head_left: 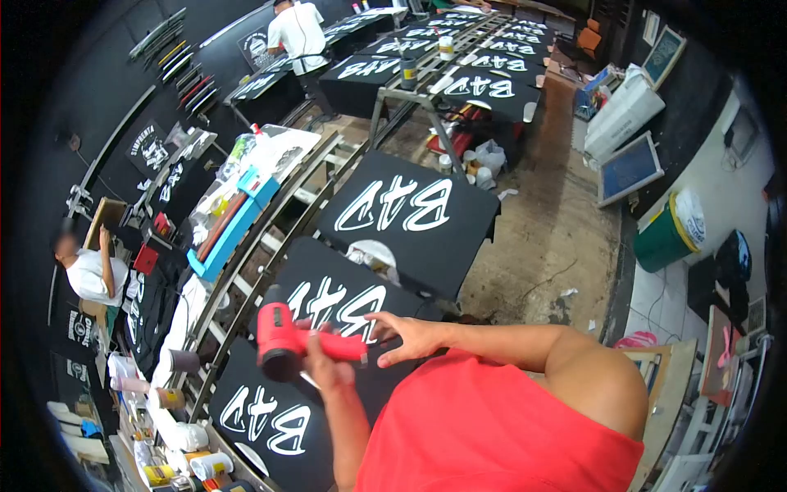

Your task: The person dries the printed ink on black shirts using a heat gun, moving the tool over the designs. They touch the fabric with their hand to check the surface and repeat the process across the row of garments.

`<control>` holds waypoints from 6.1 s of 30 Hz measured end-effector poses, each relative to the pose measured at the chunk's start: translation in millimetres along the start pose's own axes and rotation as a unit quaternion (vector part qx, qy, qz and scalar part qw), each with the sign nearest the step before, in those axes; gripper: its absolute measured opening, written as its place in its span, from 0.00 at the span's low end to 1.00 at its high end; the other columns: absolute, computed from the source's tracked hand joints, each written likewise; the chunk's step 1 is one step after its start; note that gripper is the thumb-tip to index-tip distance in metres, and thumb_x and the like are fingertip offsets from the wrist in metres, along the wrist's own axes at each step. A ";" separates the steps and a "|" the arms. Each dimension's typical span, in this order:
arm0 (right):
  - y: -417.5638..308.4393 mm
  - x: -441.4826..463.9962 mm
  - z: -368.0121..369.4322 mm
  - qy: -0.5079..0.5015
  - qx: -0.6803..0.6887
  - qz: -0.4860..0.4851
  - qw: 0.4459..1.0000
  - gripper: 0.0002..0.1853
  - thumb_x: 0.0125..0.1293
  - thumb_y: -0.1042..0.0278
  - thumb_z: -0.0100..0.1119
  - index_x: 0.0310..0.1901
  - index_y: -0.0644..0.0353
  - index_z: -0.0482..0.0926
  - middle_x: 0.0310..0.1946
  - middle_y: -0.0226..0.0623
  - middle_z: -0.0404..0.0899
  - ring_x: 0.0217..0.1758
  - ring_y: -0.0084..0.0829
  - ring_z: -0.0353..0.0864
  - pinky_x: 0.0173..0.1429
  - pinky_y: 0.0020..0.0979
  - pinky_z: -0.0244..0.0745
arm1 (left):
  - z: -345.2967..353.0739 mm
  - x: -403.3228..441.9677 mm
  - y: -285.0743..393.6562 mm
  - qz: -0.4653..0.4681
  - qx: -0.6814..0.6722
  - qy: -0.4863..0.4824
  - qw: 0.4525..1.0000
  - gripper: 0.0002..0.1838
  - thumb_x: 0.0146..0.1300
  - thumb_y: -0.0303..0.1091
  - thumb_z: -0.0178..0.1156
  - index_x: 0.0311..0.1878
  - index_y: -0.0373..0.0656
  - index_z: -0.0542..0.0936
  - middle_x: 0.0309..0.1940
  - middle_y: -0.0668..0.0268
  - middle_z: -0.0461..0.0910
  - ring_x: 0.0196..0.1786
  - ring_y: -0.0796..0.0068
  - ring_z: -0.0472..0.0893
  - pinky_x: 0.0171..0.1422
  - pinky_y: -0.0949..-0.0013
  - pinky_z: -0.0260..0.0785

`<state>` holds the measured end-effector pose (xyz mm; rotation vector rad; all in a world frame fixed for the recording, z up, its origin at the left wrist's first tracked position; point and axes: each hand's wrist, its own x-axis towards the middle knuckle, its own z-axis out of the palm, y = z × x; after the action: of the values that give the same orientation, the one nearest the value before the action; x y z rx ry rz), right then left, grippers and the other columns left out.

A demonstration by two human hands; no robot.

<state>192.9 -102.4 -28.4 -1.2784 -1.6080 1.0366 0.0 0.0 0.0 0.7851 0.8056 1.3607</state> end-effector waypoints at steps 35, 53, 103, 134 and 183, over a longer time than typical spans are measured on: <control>102.0 -65.2 -191.9 -0.169 0.003 0.102 0.980 0.12 0.70 0.68 0.65 0.47 0.68 0.85 0.38 0.51 0.89 0.44 0.42 0.91 0.50 0.41 0.82 | 85.4 134.9 -78.4 -0.014 0.787 -0.264 0.558 0.21 0.53 0.47 0.74 0.42 0.40 0.89 0.36 0.44 0.88 0.43 0.42 0.88 0.48 0.51 0.80; 80.1 14.9 -163.8 -0.054 -0.099 -0.059 0.992 0.10 0.67 0.65 0.71 0.44 0.61 0.89 0.31 0.42 0.78 0.34 0.41 0.82 0.42 0.40 0.77 | 21.5 137.8 -11.8 -0.020 0.857 -0.163 0.489 0.30 0.52 0.62 0.74 0.45 0.43 0.92 0.35 0.48 0.90 0.42 0.52 0.91 0.59 0.53 0.82; 73.7 -5.0 -139.7 -0.219 -0.095 -0.057 0.969 0.10 0.67 0.64 0.71 0.45 0.60 0.89 0.36 0.41 0.80 0.41 0.43 0.85 0.48 0.40 0.79 | -18.6 20.5 3.4 -0.234 0.722 -0.070 0.647 0.24 0.51 0.41 0.80 0.47 0.34 0.88 0.32 0.57 0.89 0.31 0.68 0.89 0.42 0.63 0.81; 91.1 -19.6 -175.1 -0.181 -0.069 -0.068 0.979 0.11 0.68 0.63 0.69 0.43 0.63 0.86 0.37 0.43 0.81 0.42 0.43 0.84 0.48 0.41 0.79 | 133.0 116.1 -63.3 -0.073 0.757 -0.277 0.587 0.28 0.52 0.53 0.78 0.47 0.39 0.89 0.33 0.49 0.89 0.39 0.46 0.89 0.49 0.53 0.82; 76.2 -8.3 -139.8 -0.267 -0.029 -0.059 0.961 0.11 0.69 0.66 0.68 0.43 0.67 0.85 0.38 0.44 0.82 0.40 0.38 0.86 0.46 0.37 0.80 | -40.0 64.6 18.3 -0.190 0.813 -0.060 0.548 0.29 0.51 0.54 0.79 0.52 0.46 0.90 0.48 0.51 0.90 0.54 0.51 0.89 0.61 0.53 0.81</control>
<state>349.1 -83.8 -54.9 -0.9673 -2.1013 1.3416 -40.9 66.2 -7.4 1.8771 1.9657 -0.2841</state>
